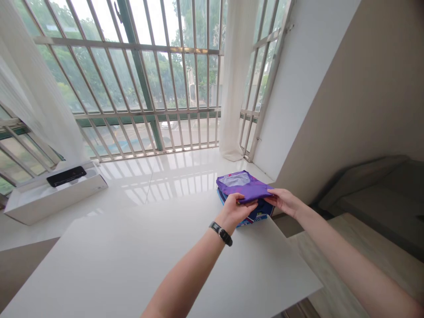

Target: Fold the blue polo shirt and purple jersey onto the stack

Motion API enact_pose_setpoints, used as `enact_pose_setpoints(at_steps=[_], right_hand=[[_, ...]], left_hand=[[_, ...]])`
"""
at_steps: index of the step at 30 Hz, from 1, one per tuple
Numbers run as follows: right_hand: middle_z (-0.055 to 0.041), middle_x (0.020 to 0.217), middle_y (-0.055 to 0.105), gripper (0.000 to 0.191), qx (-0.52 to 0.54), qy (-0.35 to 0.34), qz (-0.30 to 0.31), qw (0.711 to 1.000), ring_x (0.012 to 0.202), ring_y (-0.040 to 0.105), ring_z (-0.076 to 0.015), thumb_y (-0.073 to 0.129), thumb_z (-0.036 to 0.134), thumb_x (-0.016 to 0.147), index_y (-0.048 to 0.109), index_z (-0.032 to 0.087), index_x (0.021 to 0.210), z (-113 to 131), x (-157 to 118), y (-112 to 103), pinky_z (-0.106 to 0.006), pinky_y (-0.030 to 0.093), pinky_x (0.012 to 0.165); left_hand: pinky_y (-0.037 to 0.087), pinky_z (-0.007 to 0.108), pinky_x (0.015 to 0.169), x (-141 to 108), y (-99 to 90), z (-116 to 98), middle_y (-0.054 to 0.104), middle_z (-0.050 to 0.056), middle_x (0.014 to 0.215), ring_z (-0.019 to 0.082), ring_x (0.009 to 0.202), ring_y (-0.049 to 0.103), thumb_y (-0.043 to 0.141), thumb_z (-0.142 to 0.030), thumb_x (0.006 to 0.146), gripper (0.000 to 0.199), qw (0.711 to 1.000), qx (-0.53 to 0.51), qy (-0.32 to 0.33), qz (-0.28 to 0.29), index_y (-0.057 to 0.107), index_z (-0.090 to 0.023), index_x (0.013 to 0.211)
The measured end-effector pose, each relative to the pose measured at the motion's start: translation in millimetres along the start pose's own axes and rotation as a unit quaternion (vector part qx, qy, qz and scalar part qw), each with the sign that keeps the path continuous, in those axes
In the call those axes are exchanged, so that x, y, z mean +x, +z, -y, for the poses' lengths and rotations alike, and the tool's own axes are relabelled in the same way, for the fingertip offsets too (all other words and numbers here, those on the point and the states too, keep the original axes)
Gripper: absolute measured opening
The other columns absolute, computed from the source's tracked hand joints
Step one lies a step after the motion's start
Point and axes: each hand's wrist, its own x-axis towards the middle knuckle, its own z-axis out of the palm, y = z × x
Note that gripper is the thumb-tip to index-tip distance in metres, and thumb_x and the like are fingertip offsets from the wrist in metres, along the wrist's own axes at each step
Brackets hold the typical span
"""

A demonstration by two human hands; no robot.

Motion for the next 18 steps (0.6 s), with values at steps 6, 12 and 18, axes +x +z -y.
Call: enact_pose_setpoints(at_steps=[6,12,18], right_hand=[[-0.0064,0.064,0.069,0.018,-0.333,-0.070,-0.097,0.935,0.067,0.067,-0.0257,0.075,0.031,0.071,0.071,0.018,0.082,8.6,-15.4,-33.7,-0.042,0.054,0.072],[-0.0154,0.120,0.067,0.045,-0.440,-0.218,-0.059,0.869,0.114,0.060,-0.0288,0.068,0.046,0.078,0.066,0.017,0.113,14.6,19.5,0.0,-0.042,0.042,0.102],[-0.0175,0.130,0.063,0.062,-0.292,-0.078,0.040,0.952,0.121,0.058,-0.0312,0.072,0.052,0.076,0.061,0.013,0.123,-24.5,32.8,18.5,-0.045,0.040,0.106]], left_hand=[[0.047,0.044,0.100,-80.5,-30.5,-19.0,0.064,0.025,0.119,0.031,0.112,0.064,0.056,-0.031,0.088,0.031,0.983,0.173,0.018,0.049,0.058,-0.008,0.108],[0.017,0.044,0.119,-39.4,-21.3,-20.4,0.054,0.014,0.137,0.028,0.139,0.037,0.063,-0.035,0.086,0.030,0.767,0.485,0.405,-0.112,0.061,-0.020,0.111],[0.002,0.045,0.121,23.2,-75.7,-5.3,0.019,0.018,0.160,0.032,0.150,0.008,0.074,-0.045,0.077,0.068,0.739,0.555,0.354,-0.145,0.049,-0.016,0.133]])
